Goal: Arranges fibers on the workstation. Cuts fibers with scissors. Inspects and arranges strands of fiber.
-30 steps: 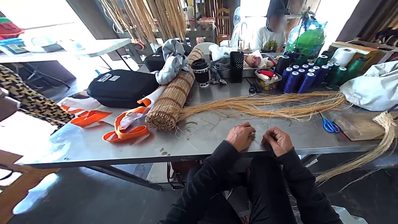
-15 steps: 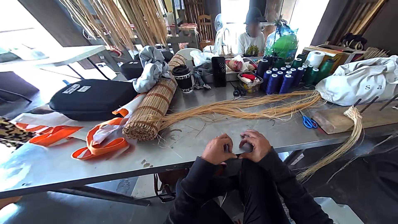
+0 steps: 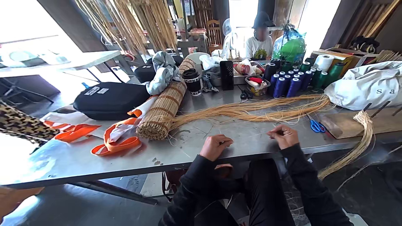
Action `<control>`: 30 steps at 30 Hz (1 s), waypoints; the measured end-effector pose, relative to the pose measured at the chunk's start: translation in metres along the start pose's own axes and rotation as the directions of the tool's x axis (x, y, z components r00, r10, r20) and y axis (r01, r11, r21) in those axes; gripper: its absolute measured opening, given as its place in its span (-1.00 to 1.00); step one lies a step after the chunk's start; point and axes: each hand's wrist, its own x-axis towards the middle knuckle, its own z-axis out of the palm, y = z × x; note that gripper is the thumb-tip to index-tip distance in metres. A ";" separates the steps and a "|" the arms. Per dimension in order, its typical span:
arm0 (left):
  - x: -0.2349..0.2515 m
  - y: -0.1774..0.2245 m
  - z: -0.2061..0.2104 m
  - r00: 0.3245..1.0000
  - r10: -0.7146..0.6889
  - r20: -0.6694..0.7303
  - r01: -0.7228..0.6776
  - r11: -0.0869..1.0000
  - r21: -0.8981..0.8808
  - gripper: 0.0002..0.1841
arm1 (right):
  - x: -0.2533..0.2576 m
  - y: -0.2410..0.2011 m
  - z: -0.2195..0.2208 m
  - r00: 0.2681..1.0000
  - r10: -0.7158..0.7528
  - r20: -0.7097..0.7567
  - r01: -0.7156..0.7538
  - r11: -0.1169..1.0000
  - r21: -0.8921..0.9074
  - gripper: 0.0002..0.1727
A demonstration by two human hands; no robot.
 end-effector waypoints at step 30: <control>-0.052 0.067 0.037 0.800 -0.510 -0.316 -0.054 0.462 -0.885 -0.59 | -0.010 -0.011 0.037 0.872 -0.187 0.452 0.334 0.903 -0.271 -0.84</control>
